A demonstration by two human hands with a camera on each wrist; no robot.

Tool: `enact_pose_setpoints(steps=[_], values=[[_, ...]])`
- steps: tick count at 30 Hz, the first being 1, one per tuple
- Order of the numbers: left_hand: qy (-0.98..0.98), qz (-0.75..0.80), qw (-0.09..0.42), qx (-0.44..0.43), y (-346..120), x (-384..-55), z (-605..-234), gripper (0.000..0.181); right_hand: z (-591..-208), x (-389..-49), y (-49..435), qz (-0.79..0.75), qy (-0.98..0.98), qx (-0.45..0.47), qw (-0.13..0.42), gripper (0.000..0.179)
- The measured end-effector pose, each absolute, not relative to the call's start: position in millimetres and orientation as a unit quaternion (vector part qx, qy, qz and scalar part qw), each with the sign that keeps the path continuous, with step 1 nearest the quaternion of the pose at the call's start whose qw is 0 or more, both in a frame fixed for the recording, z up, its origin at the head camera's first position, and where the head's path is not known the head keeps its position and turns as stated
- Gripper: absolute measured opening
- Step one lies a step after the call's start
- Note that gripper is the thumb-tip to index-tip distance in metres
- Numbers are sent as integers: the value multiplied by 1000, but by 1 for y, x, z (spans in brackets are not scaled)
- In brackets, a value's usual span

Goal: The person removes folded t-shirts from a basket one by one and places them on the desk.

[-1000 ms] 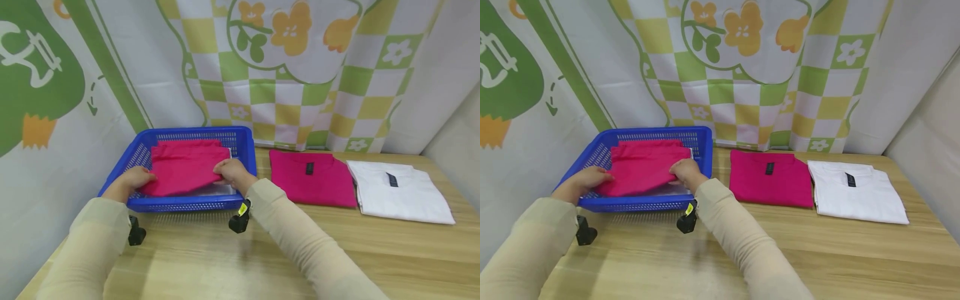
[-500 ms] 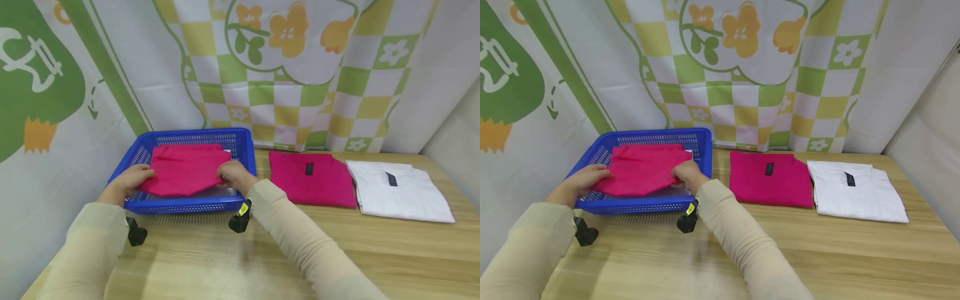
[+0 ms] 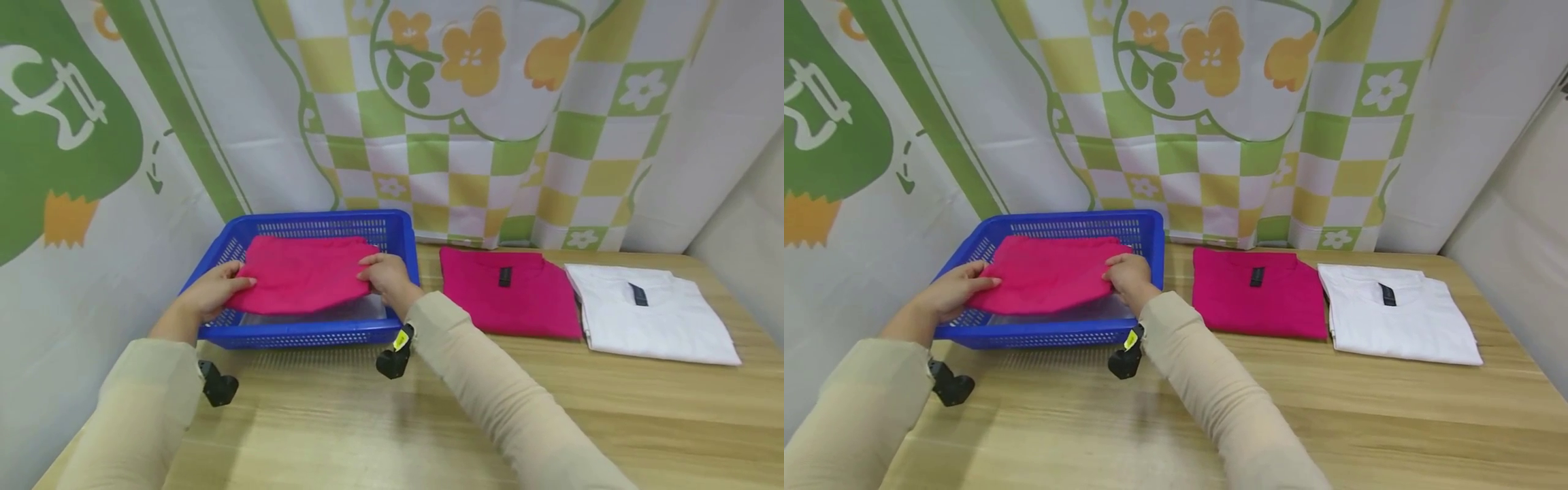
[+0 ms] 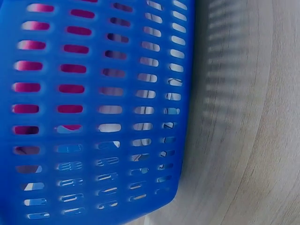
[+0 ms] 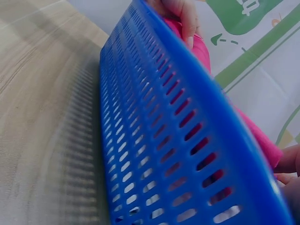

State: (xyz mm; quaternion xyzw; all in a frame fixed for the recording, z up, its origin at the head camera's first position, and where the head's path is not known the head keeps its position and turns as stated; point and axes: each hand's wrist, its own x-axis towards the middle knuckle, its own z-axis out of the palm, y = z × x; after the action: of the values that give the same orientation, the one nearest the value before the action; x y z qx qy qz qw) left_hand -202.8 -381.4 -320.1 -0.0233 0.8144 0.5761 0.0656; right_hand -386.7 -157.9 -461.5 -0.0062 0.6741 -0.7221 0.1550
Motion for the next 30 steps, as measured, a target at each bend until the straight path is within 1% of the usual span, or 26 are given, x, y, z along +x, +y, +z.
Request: enact_pose_setpoints(steps=[1, 2, 5, 7, 8, 9, 10, 12, 15, 16, 19, 21, 25, 30], values=[[812, 580, 62, -22, -381, -202, -320, 9, -458, -385, -156, -724, 672, -7, 155, 32], [809, 585, 59, -20, -381, -202, -320, 9, -442, -371, -151, -724, 672, -6, 155, 32], [779, 624, 49, -18, -379, -200, -320, 6, -416, -353, -144, -714, 682, 5, 157, 34], [752, 658, 40, -13, -377, -199, -319, 5, -406, -346, -141, -722, 675, -3, 150, 33], [739, 673, 35, -9, -376, -198, -319, 5, -401, -343, -139, -727, 671, -4, 149, 33], [724, 689, 31, -5, -375, -198, -319, 5, -407, -352, -142, -731, 666, -4, 149, 33], [715, 698, 26, 0, -374, -197, -318, 6, -407, -354, -142, -740, 657, -9, 146, 33], [706, 708, 17, 9, -371, -196, -317, 7, -406, -354, -139, -763, 631, -32, 139, 32], [703, 711, 7, 14, -367, -193, -316, 8, -377, -332, -131, -761, 633, -26, 138, 33], [702, 712, 2, 14, -366, -192, -316, 8, -365, -322, -127, -767, 626, -34, 137, 31], [692, 722, -14, 15, -363, -187, -316, 8, -327, -290, -117, -766, 625, -19, 146, 34], [680, 733, -25, 18, -362, -185, -316, 8, -314, -278, -111, -779, 608, -30, 151, 36], [659, 750, -47, 32, -359, -181, -315, 9, -301, -269, -103, -799, 576, -59, 162, 39], [632, 770, -72, 51, -355, -177, -307, 10, -300, -272, -98, -816, 545, -103, 161, 39]])
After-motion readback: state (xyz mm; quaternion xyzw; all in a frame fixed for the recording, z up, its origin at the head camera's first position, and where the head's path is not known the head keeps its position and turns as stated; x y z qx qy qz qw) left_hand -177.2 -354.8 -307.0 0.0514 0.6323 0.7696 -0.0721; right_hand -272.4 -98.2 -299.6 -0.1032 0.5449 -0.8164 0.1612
